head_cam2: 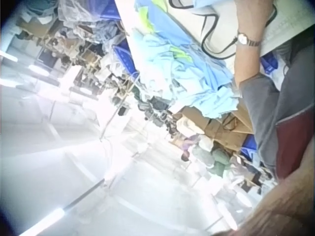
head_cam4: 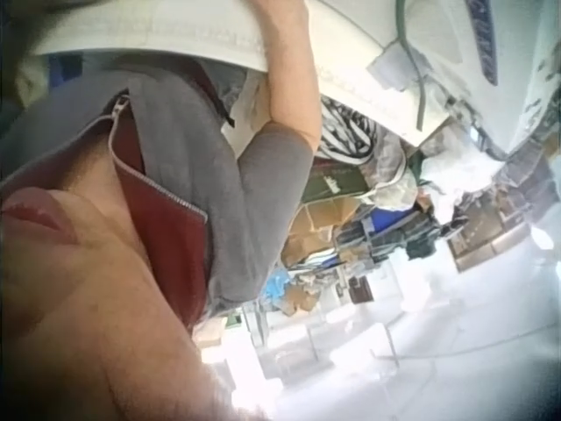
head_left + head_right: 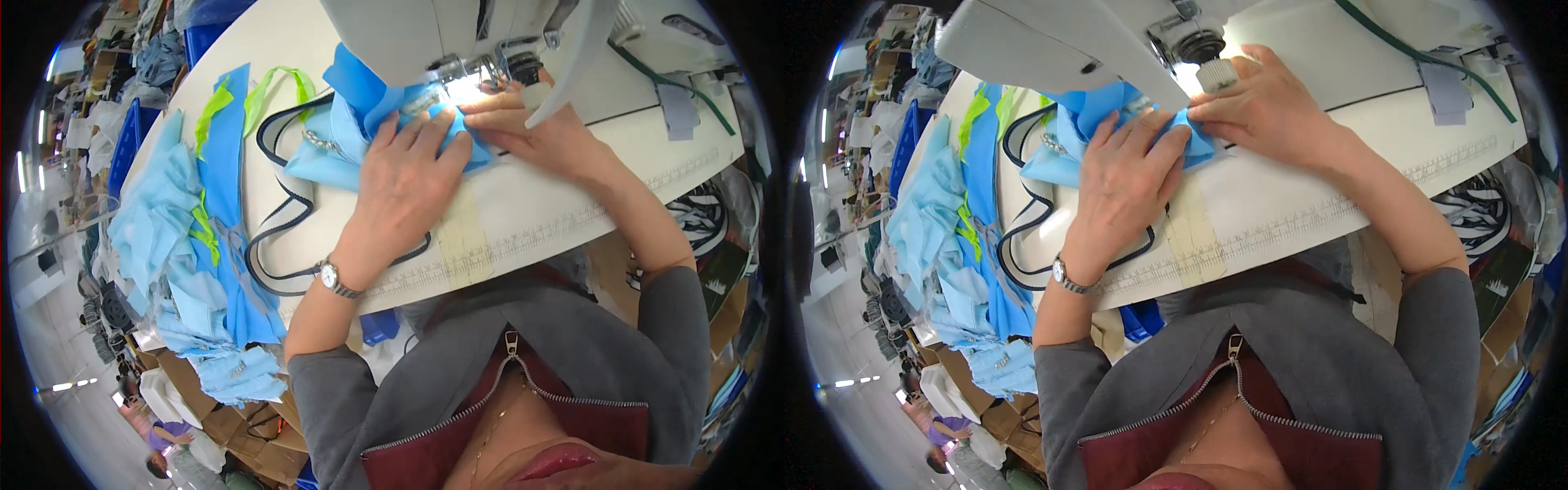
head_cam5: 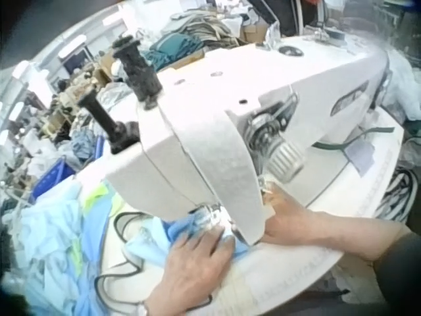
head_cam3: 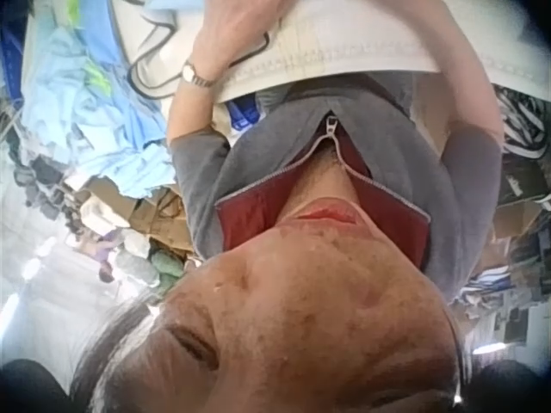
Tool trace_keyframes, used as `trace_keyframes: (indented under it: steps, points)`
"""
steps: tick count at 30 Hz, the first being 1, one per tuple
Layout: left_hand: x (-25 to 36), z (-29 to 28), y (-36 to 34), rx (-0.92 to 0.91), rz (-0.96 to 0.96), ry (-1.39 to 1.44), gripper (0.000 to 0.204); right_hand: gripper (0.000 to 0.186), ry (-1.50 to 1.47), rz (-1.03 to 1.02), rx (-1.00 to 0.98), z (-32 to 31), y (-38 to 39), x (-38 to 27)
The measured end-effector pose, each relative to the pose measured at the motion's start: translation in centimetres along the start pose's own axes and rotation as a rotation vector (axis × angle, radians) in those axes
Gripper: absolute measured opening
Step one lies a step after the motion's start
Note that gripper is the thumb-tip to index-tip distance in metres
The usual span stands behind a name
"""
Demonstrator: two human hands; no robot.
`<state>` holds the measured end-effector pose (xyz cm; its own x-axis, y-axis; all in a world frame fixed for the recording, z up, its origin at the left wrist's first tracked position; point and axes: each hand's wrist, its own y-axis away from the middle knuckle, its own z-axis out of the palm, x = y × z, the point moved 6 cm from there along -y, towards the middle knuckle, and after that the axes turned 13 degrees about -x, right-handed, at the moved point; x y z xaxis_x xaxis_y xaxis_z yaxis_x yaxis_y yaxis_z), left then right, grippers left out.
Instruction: Sewing pieces of light blue fabric and black straps using an industrial sewing machine to assemble a product.
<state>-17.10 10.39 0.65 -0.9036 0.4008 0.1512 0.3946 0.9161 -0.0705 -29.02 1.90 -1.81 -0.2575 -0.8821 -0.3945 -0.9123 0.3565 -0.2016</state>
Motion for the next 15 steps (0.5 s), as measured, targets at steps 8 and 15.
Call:
trace_keyframes:
  steps: [8, 15]
  points:
    - [0.07, -0.21, 0.44, 0.009, 0.076, -0.032, 0.024, 0.020, 0.081, 0.033, -0.044, 0.22, 0.05, -0.07]
    - [0.21, -0.03, 0.53, 0.044, 0.101, 0.010, 0.024, 0.022, 0.096, 0.043, -0.078, 0.63, 0.07, 0.00]
